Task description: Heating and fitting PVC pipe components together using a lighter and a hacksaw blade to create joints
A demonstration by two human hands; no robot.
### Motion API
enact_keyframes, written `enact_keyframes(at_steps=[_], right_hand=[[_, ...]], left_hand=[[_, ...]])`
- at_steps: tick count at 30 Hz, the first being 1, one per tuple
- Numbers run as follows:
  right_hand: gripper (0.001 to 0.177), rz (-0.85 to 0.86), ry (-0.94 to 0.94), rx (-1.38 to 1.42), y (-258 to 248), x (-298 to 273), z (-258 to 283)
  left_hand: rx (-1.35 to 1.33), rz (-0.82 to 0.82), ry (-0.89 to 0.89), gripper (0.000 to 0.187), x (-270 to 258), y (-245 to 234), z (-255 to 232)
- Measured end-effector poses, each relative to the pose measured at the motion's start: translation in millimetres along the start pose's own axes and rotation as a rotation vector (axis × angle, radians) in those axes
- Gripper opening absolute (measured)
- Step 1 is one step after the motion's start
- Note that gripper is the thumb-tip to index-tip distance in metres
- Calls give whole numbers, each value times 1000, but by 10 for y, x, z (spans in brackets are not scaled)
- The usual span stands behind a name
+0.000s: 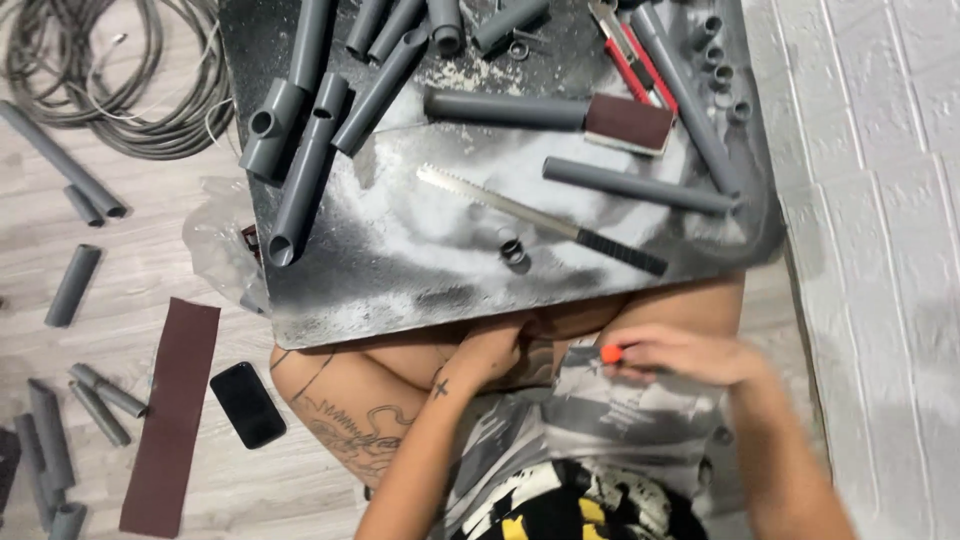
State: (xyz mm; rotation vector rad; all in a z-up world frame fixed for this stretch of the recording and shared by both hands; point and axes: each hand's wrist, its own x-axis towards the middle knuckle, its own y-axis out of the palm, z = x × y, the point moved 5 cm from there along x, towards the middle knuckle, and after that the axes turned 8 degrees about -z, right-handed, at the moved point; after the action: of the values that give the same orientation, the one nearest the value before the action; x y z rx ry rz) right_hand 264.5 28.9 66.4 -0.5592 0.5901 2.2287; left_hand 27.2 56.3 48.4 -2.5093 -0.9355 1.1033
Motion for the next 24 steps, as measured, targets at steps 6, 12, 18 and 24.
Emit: enact_keyframes(at_steps=[6, 12, 18, 24], right_hand=[[30, 277, -102, 223, -21, 581, -504], [30, 431, -115, 250, 3, 609, -316], [24, 457, -68, 211, 46, 515, -321], [25, 405, -176, 141, -31, 406, -95]], left_hand=[[162, -161, -70, 28, 90, 65, -9], [287, -624, 38, 31, -105, 534, 259], [382, -647, 72, 21, -148, 641, 181], [361, -665, 33, 27, -106, 621, 156]])
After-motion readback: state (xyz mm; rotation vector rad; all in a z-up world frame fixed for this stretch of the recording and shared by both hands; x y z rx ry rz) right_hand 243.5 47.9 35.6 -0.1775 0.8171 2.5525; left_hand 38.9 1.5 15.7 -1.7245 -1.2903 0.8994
